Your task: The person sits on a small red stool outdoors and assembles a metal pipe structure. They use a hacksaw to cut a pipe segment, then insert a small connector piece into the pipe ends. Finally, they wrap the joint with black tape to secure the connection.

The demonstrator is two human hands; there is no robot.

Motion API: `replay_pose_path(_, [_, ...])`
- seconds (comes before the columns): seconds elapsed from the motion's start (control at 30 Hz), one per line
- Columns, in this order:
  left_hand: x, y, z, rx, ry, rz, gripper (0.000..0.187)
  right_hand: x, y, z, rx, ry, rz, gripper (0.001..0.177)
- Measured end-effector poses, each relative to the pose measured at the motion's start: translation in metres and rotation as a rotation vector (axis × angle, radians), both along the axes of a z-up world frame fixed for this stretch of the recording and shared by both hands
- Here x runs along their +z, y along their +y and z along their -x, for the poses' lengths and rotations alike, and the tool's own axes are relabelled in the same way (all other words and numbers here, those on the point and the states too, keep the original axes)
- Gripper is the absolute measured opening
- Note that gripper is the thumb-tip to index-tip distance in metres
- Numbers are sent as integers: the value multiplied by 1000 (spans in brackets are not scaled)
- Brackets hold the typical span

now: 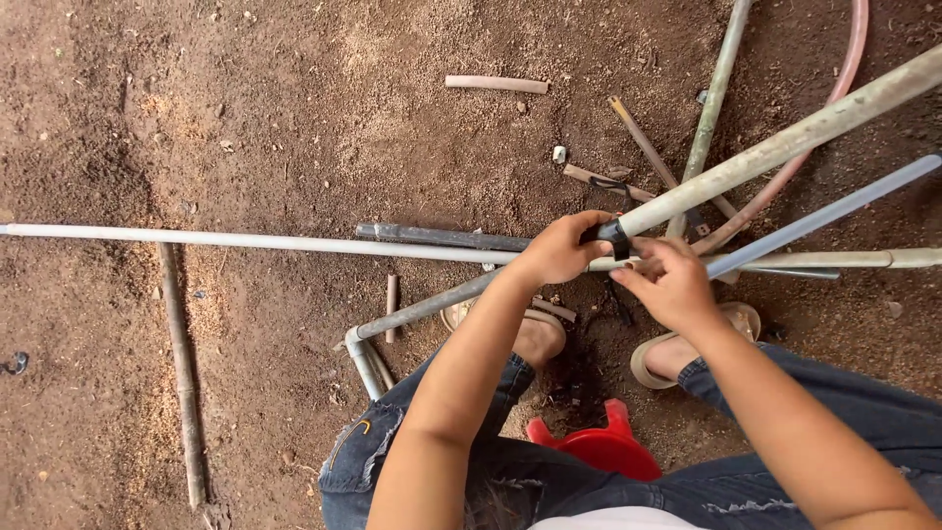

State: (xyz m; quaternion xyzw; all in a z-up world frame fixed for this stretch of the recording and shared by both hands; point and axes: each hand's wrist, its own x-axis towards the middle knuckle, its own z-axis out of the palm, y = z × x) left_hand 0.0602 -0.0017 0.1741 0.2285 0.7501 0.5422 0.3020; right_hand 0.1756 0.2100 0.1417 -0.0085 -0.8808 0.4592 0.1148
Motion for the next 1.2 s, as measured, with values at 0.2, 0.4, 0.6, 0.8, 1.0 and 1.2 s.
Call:
replay_pose_path(0.2, [17,-1,-4,-6,15,-50,46,4,-1,14,7,-59,-21,30])
replay_pose_path(0.4, [20,1,-9,28,21,-33,45,40,42,-33,73,-159,-28,31])
replay_pose_path(0.6, [-24,32,-24,17,98,120,46,168,18,6,275,-453,24,12])
replay_pose_path(0.8, [-32,48,-50,20,150,200,47,114,24,123,335,-808,-375,27])
replay_pose_path(1.0, [-16,47,-66,37,256,88,49,38,47,151,481,-975,-999,51])
replay_pose_path(1.2, [15,37,-42,-5,220,-82,49,92,43,68,142,310,-998,34])
